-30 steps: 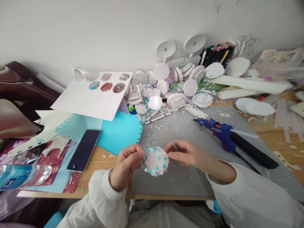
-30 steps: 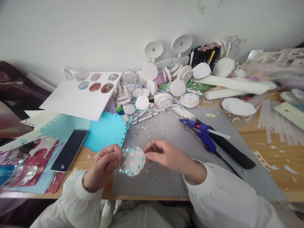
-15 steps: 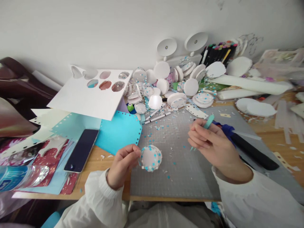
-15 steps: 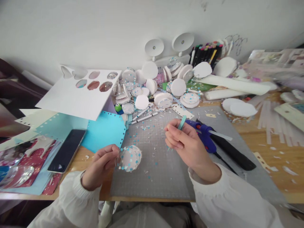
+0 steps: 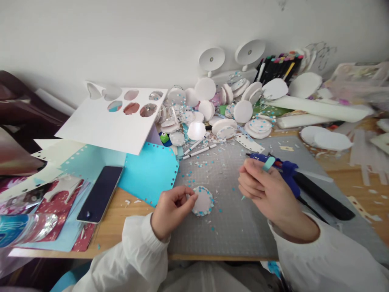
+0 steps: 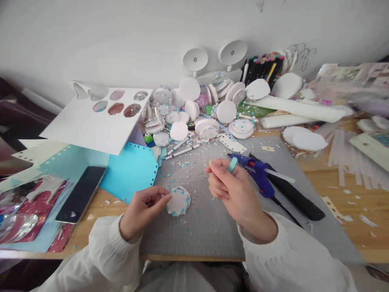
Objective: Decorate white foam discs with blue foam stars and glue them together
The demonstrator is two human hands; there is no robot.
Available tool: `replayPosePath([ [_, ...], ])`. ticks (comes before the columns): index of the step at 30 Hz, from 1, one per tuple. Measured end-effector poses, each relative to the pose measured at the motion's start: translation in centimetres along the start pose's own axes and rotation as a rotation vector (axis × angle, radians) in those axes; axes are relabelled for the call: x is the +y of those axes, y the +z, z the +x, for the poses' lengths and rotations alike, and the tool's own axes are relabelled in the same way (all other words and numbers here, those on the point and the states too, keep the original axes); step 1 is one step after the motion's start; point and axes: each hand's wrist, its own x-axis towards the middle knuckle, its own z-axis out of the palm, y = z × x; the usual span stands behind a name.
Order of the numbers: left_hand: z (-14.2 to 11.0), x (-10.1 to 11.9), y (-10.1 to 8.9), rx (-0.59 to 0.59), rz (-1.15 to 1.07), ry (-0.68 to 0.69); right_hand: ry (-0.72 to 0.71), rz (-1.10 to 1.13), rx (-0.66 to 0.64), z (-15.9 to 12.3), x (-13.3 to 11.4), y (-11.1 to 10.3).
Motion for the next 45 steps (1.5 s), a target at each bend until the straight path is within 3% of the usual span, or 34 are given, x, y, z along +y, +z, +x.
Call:
replayPosePath([
  [9, -0.7, 0.6, -0.9, 0.186, 0.257, 0.130, 0.143, 0.040, -0.070, -0.1, 0.4, 0.4],
  [13, -0.8, 1.4, -0.7, 0.207, 0.231, 0.168, 0.196, -0.002, -0.167, -0.4, -0.1, 0.7],
  [15, -0.8, 2.1, -0.4, 0.151, 0.098, 0.141, 0.232, -0.013, -0.241, -0.7, -0.3, 0.8],
  [20, -0.5, 4.1, 0.9, -0.173, -0.362, -0.058, 0.306, 0.133, -0.490, -1.2, -0.2, 1.3],
  [25, -0.4, 4.9, 2.0, -0.387, -0.406, -0.134, 0.332, 0.155, -0.570, -1.5, -0.3, 1.4],
  [31, -0.8, 5.0, 2.6, -0.273, -0.339, -0.060, 0.333, 0.130, -0.698, -1.8, 0.2, 1.0],
  [36, -1.3, 5.3, 2.8, -0.200, -0.365, 0.001, 0.223, -0.081, -0.740, -2.0, 0.3, 0.8],
  [40, -2.4, 5.3, 1.3, -0.061, -0.367, -0.051, 0.179, -0.323, -0.658, -2.7, -0.7, 0.0],
  [42, -3.1, 5.0, -0.5, -0.011, -0.340, -0.052, 0.107, -0.508, -0.485, -3.3, -1.1, -0.8],
  [45, -4.8, 3.8, -3.7, 0.109, -0.262, -0.037, -0.057, -0.817, -0.107, -4.3, -1.2, -2.4],
])
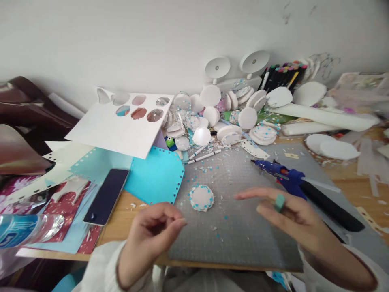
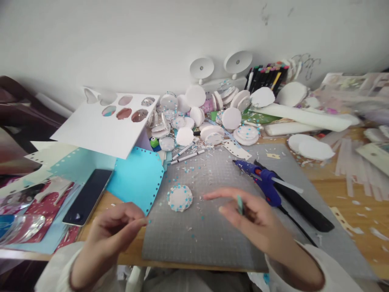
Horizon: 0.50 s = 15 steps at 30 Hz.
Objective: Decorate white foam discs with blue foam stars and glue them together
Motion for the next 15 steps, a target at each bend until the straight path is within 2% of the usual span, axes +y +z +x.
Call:
replayPosePath([
  [3, -1.6, -0.9, -3.6, 0.174, 0.125, 0.007, 0.015, -0.213, 0.338, -1.0, 0.9, -0.6],
  [5, -2.7, -1.7, -5.7, 0.260, 0.207, -0.014, -0.002, -0.269, 0.425, -1.3, 1.1, -0.5],
  [7, -3.7, -2.4, -7.3, 0.303, 0.274, -0.028, -0.011, -0.303, 0.392, -0.9, 1.0, 0.1],
  [11, -5.2, -3.4, -9.7, 0.329, 0.426, -0.039, 0.044, -0.369, 0.173, 1.2, 0.7, 2.6],
  [13, -5.8, -3.9, -10.6, 0.251, 0.537, -0.044, 0.072, -0.372, 0.062, 2.7, 0.7, 3.9],
  [15, -6.5, -4.7, -11.4, 0.097, 0.660, -0.073, 0.096, -0.344, -0.023, 4.1, 0.9, 5.1],
])
